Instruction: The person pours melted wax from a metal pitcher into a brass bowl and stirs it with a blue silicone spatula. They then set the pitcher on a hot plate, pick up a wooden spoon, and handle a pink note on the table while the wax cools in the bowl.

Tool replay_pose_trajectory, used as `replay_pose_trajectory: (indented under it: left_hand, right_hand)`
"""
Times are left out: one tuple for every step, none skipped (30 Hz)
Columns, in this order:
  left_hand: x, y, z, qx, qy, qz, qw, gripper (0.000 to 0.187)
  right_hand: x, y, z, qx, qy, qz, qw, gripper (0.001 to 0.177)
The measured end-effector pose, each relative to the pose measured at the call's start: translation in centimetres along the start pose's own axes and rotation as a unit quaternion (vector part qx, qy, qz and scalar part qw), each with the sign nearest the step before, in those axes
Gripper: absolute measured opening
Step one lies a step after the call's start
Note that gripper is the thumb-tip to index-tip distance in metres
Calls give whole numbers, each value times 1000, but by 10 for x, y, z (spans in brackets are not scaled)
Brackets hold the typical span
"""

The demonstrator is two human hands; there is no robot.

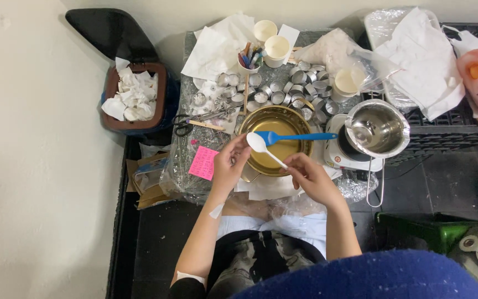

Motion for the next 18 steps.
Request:
replay_pose_trajectory:
  left_hand:
    - [5,8,3,1,1,0,1000,42]
    - [6,21,6,-20,-15,-46,999,39]
    - [8,34,9,-41,-31,-92,994,35]
    - [8,34,14,-39,-30,-91,995,35]
    - [7,33,19,-43,-29,-65,997,29]
    - [7,34,21,-51,-28,-39,998,23]
    - [7,31,23,-52,-26,-38,998,23]
    - [6,28,23,-64,-30,-9,997,19]
    - [5,26,24,-75,-34,20,996,17]
    - [5,20,24,-77,-33,20,996,17]
    - [4,15,24,-94,-32,78,992,17]
    - [3,9,24,-112,-31,136,984,18]
    - [2,8,23,-114,-31,135,984,18]
    - [1,7,24,-125,-20,168,978,17]
    - [1,7,24,-136,-8,200,970,17]
    - [-11,9,22,-136,-8,200,970,17]
    - [-26,9,20,-121,-32,183,975,22]
    - [-41,7,20,-103,-56,167,979,29]
  right_hand:
    - [-1,1,-5,-1,-2,0,1000,18]
    - [0,-1,-10,10,11,16,1000,24]
    - [2,-3,-14,20,24,32,999,31]
    - [-5,-10,-19,18,23,32,999,31]
    - [-9,-21,-23,38,34,52,997,40]
    - [-11,-34,-30,60,46,73,994,49]
    - [-11,-28,-33,61,45,74,994,49]
    - [-5,-12,-35,-13,87,153,984,55]
    - [0,5,-39,-86,129,229,961,62]
    - [5,12,-37,-85,128,230,961,62]
    - [10,33,-39,-169,160,280,932,67]
    - [14,53,-43,-250,190,326,892,74]
    - [16,37,-40,-248,190,327,892,74]
    - [5,12,-32,-217,94,290,927,57]
    - [-6,-12,-28,-183,-3,249,951,41]
    - [-4,-16,-26,-183,-3,249,951,41]
    - [-16,-30,-28,-105,-123,92,983,24]
    - [-29,-38,-32,-21,-236,-66,969,14]
Point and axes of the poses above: each hand's wrist, its own z-axis towards the middle knuckle, its own x-axis out of the palm, y = z × x, the point moved 8 cm from there along z, towards the middle knuckle, and after that the axes turned 10 degrees about y, right-handed, at the moved point
